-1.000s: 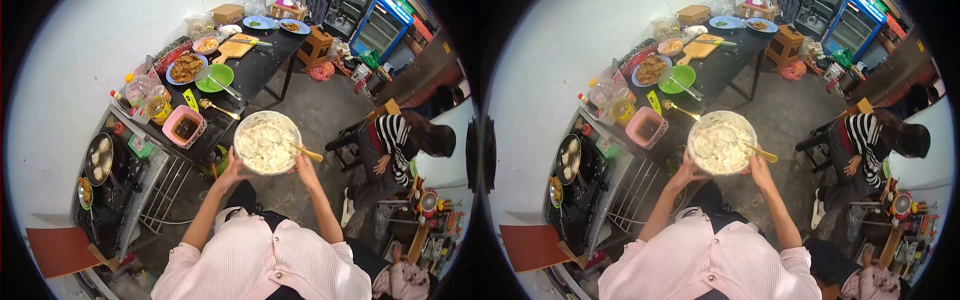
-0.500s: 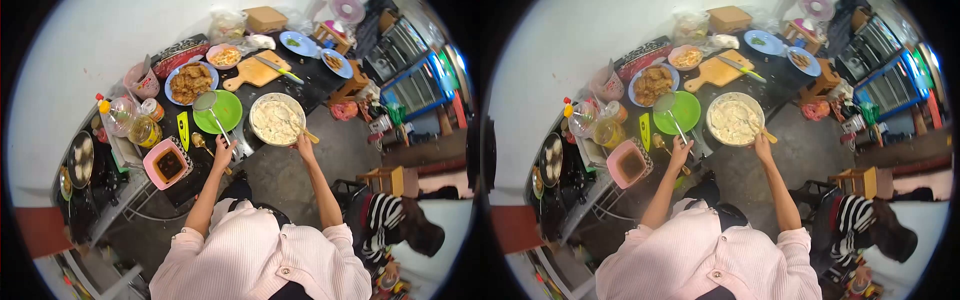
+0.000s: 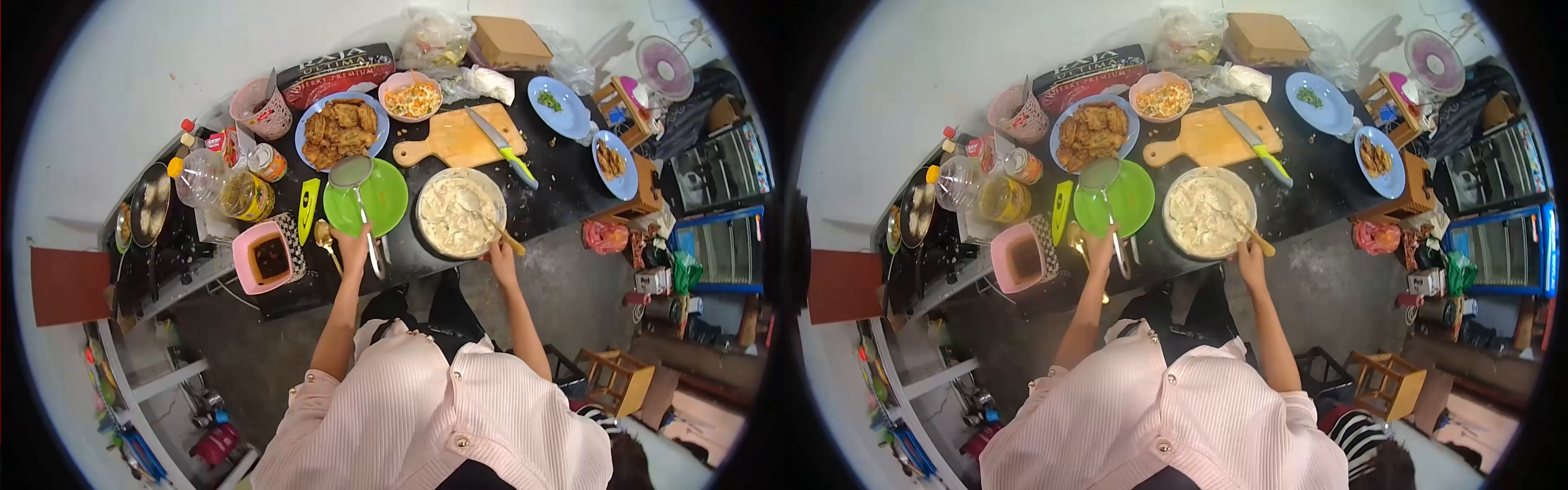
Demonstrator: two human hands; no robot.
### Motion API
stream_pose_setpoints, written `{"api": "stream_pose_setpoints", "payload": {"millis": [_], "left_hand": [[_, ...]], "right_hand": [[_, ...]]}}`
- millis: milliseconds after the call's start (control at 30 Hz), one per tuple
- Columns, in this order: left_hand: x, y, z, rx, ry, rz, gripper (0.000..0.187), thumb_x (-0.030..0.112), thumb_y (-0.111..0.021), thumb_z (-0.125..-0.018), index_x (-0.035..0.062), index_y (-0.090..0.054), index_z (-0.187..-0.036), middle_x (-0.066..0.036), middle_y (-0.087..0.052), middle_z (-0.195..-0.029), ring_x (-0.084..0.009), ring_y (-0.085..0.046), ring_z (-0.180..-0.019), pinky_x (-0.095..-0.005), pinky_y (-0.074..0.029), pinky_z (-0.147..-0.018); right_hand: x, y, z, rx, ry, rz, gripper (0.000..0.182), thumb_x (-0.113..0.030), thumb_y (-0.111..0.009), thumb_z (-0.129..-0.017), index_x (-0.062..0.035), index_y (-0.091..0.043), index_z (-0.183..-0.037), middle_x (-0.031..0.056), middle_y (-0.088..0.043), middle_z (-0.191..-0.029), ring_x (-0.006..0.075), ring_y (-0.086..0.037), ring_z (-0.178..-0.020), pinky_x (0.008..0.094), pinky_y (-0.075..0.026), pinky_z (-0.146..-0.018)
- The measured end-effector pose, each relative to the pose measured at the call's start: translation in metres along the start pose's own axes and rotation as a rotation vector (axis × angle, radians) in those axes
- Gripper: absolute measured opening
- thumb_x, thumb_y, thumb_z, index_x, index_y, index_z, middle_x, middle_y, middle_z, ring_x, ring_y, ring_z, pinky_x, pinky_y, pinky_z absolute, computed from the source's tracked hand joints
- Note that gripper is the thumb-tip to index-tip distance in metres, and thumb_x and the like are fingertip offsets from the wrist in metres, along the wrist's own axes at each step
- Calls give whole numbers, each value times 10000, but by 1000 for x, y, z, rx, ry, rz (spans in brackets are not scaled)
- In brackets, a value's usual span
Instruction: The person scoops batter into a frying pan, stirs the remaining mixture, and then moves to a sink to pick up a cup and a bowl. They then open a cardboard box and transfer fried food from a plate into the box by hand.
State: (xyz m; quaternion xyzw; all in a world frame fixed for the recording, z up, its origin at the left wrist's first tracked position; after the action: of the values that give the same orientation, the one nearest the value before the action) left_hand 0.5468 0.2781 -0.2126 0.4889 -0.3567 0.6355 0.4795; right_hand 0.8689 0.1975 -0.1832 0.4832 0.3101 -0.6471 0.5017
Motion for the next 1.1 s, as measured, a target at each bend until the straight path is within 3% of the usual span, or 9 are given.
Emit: {"api": "stream_pose_setpoints", "payload": {"millis": [167, 367, 500, 600, 700, 800, 900, 1000, 1100], "left_hand": [[53, -12, 24, 195, 157, 90, 657, 284, -562, -820, 29, -180, -1290, -161, -383, -1193, -267, -516, -963, -386, -553, -590], [54, -28, 33, 109, 97, -85, 855, 133, -639, -762, 145, 1, -1328, -143, -322, -1250, -241, -500, -1007, -335, -541, -663], [44, -24, 26, 180, 113, -10, 622, 97, -526, -817, 39, -114, -1280, -151, -482, -1046, -191, -582, -756, -267, -519, -553], [29, -18, 27, 188, 84, -61, 403, 79, -439, -855, -6, -210, -1176, -120, -523, -848, -143, -549, -547, -231, -449, -436], [35, -24, 35, 293, 31, -13, 196, 64, -366, -881, -13, -301, -1048, -78, -496, -676, -109, -470, -400, -221, -363, -351], [25, -27, 40, 330, -42, -18, 194, 77, -353, -891, 1, -302, -1062, -78, -494, -667, -108, -446, -368, -224, -348, -327], [30, -32, 51, 355, -136, 33, 290, 75, -351, -890, 18, -272, -1163, -65, -476, -672, -83, -412, -377, -197, -319, -321], [70, -37, 66, 333, -146, 35, 284, 107, -333, -912, 32, -263, -1177, -65, -476, -672, -71, -391, -362, -191, -310, -311], [92, -43, 73, 294, -154, 24, 255, 122, -341, -917, 35, -275, -1148, -53, -474, -649, -69, -391, -354, -191, -314, -309]], "right_hand": [[-32, 17, 12, -221, -213, 48, 542, -266, -520, -858, 28, -281, -1246, 142, -509, -979, 146, -595, -678, 227, -477, -573], [-66, 48, 28, -854, -401, 381, 474, -305, -493, -870, -20, -361, -1225, 67, -527, -890, 111, -560, -730, 236, -451, -631], [-97, 36, 26, -1056, -121, 457, 355, -263, -453, -893, -11, -454, -1143, 30, -548, -796, 97, -535, -720, 229, -431, -658], [-136, 4, 9, -1053, 19, 453, 312, -223, -462, -872, -3, -500, -1091, 47, -551, -773, 105, -538, -719, 250, -431, -677], [-138, -42, -35, -766, 494, 628, 376, -295, -540, -811, -4, -507, -1047, 158, -554, -860, 298, -553, -813, 357, -429, -722], [-138, -100, -81, -431, 966, 730, 394, -281, -541, -797, -10, -486, -1077, 145, -540, -910, 322, -536, -859, 396, -426, -739], [-135, -140, -102, -490, 930, 949, 368, -243, -535, -800, -22, -487, -1090, 140, -559, -844, 320, -551, -810, 403, -435, -713], [-142, -146, -116, -791, 601, 728, 364, -220, -537, -797, -37, -485, -1108, 147, -582, -788, 287, -576, -745, 380, -448, -667], [-155, -131, -120, -935, 587, 600, 354, -197, -535, -802, -45, -481, -1117, 150, -602, -728, 246, -594, -670, 337, -452, -621]]}}
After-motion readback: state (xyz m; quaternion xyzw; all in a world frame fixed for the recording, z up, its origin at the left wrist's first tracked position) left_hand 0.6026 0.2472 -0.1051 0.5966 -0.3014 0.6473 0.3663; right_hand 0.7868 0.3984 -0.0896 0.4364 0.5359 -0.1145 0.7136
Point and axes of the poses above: each hand's wrist, its own z-axis away from the middle knuckle, its own y-axis out of the back of the hand, x = y × z, the point moved 2 cm from there along -z, towards the middle knuckle
